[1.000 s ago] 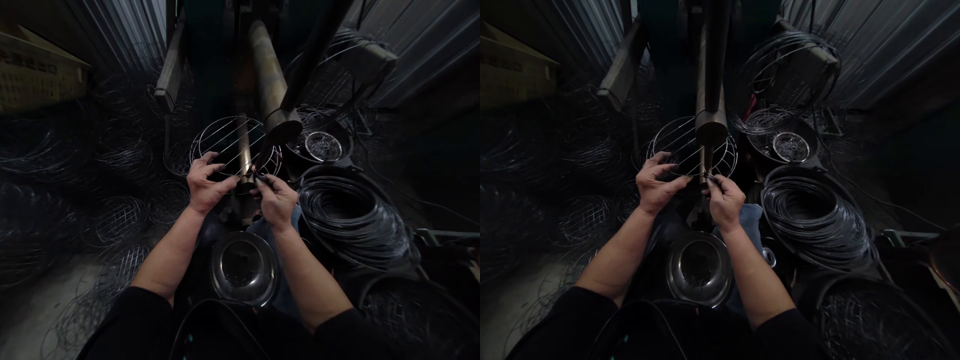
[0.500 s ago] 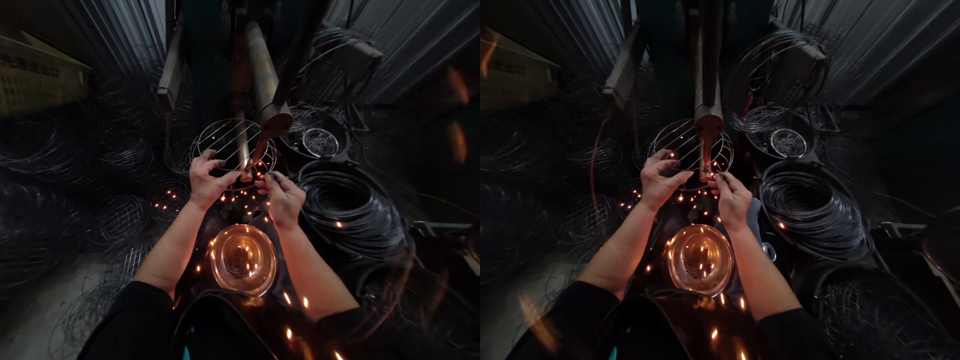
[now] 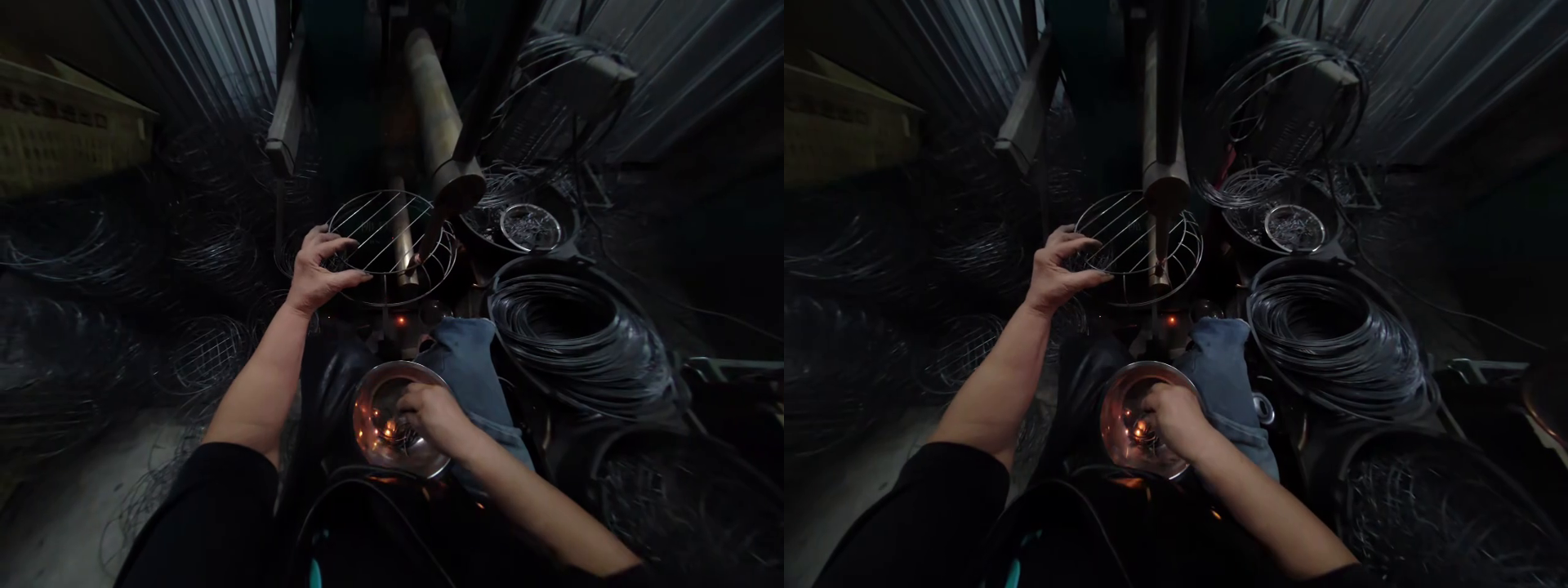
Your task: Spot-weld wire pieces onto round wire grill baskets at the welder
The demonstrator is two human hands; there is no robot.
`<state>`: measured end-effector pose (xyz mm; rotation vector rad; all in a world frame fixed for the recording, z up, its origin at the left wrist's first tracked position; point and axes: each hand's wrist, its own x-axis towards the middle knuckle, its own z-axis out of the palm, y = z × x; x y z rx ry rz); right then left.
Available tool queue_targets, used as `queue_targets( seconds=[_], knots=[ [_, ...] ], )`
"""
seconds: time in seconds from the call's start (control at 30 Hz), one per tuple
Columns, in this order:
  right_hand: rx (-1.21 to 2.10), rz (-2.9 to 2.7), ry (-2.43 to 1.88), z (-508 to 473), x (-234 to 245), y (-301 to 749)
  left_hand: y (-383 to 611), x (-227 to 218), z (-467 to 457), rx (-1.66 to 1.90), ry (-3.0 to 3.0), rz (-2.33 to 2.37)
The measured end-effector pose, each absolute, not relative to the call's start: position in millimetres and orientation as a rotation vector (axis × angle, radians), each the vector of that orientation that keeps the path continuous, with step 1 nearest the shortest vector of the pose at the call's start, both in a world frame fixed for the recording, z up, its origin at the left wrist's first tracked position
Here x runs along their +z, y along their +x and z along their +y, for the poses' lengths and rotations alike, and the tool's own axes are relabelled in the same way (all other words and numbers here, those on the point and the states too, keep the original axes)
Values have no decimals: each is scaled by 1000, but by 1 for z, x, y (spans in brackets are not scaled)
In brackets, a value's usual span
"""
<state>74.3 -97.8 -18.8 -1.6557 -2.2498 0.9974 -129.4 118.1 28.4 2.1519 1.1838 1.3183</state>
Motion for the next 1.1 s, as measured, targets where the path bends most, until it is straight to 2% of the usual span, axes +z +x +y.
queue_targets(
  seconds=[0.23, 0.47, 0.53, 0.67, 0.97, 1.1],
  knots=[
    [1084, -2219, -1708, -89, -2, 92, -125, 27, 101, 1343, 2137, 1235],
    [988, -1377, -1413, -32, 40, 114, -108, 24, 67, 1449, 2155, 1382],
    [926, -1407, -1431, -22, 49, 113, -102, 23, 57, 1481, 2157, 1432],
    [588, -1599, -1556, -17, 56, 117, -97, 23, 47, 1524, 2160, 1502],
    [381, -1598, -1663, 3, 63, 103, -92, 21, 45, 1532, 2169, 1485],
    [460, -1580, -1649, 6, 62, 99, -94, 21, 45, 1572, 2172, 1480]
  ],
)
